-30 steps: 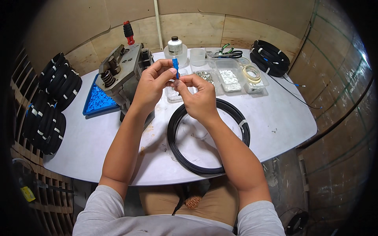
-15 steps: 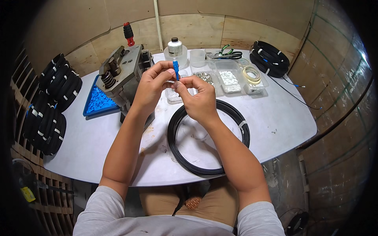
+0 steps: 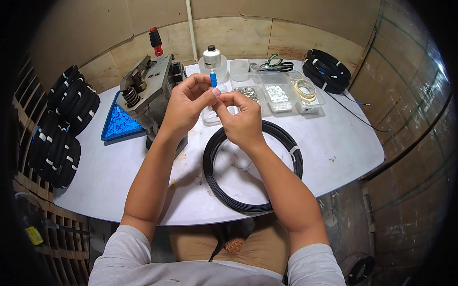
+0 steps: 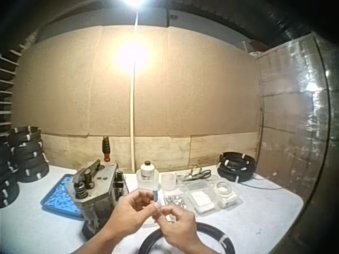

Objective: The recorder is crimping a connector onto a thin wire cable at a workbench.

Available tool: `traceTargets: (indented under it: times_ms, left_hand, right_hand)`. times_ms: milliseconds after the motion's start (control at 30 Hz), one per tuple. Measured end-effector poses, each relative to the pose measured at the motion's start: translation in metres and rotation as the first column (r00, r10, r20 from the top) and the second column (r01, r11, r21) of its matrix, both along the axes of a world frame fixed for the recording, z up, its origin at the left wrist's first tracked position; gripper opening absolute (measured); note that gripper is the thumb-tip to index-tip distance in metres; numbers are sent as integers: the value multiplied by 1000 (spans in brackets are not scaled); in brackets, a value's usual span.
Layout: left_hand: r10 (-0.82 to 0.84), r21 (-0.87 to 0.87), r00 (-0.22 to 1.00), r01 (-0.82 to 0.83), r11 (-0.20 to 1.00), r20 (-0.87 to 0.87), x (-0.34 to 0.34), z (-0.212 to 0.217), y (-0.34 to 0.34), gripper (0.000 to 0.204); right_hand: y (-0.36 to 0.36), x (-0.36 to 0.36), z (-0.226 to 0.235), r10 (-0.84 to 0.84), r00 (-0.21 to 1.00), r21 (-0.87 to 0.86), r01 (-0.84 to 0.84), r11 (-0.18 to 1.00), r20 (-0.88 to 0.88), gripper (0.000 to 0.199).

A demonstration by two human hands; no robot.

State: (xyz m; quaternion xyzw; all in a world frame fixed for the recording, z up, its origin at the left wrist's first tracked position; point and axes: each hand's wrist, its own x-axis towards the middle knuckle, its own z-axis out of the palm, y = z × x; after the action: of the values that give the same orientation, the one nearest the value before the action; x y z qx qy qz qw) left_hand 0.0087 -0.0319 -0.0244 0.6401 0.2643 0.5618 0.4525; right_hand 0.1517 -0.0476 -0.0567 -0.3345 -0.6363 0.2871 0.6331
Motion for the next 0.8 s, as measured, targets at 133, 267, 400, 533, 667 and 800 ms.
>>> traceTargets:
  times_ms: [133, 267, 400, 533, 667, 800]
  left_hand:
    - [63, 67, 997, -60, 996, -44, 3, -2, 0, 26]
    - [193, 152, 981, -189, 970, -12, 9, 1, -6, 28]
    - [196, 130, 978, -204, 970, 74, 10, 6, -12, 29]
    - [181, 114, 981, -188, 976, 67, 5, 5, -8, 30]
    - [164, 67, 986, -162, 984, -19, 5, 5, -9, 29]
    - [147, 39, 989, -146, 989, -29, 3, 3, -5, 27]
  right_hand:
    - [2, -2, -4, -44, 999, 33, 44, 998, -6, 8]
    - [2, -1, -4, -39, 999, 8, 40, 999, -20, 9]
    - [7, 0, -3, 88, 992, -26, -91, 996, -94, 13]
    - [10, 3, -6, 153, 986, -53, -157, 986, -70, 16]
    - [6, 8, -2, 182, 978, -107, -192, 975, -99, 16]
    - [5, 6, -1, 173, 975, -144, -193, 971, -143, 16]
